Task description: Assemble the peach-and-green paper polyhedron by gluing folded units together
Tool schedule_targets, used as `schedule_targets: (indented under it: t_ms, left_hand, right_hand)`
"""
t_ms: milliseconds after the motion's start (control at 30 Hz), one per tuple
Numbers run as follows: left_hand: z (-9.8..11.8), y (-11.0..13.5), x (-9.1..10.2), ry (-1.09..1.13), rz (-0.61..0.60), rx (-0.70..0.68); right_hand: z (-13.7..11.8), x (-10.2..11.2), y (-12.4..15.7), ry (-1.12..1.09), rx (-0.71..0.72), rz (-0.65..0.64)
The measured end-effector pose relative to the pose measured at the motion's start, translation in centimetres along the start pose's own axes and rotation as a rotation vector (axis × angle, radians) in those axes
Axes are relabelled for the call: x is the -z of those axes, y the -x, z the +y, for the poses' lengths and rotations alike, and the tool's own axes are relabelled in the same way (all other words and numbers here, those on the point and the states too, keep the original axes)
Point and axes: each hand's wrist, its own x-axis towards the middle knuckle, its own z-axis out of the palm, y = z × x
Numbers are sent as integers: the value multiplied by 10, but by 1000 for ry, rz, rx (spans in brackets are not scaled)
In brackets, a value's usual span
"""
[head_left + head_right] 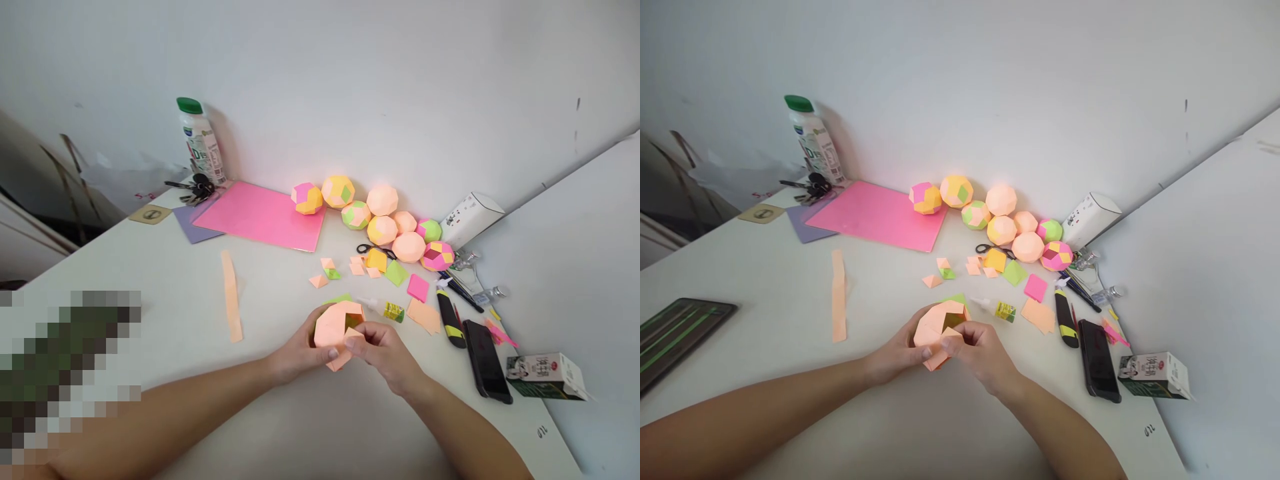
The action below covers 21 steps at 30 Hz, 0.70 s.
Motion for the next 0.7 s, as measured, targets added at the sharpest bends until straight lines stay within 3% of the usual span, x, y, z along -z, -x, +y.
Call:
schedule_targets:
  t_ms: [233, 433, 567, 700]
  left_hand:
    - [5, -1, -4, 48, -69, -26]
    - [0, 1, 0, 97, -2, 37]
    - [3, 0, 1, 214, -50, 53]
    - [4, -2, 1, 263, -123, 61]
  right_hand:
    - [-1, -2, 1, -36, 43, 63]
    - [2, -5, 1, 8, 66, 62]
    - [-2, 1, 8, 108, 83, -56]
    - [-19, 22, 23, 359, 13, -212]
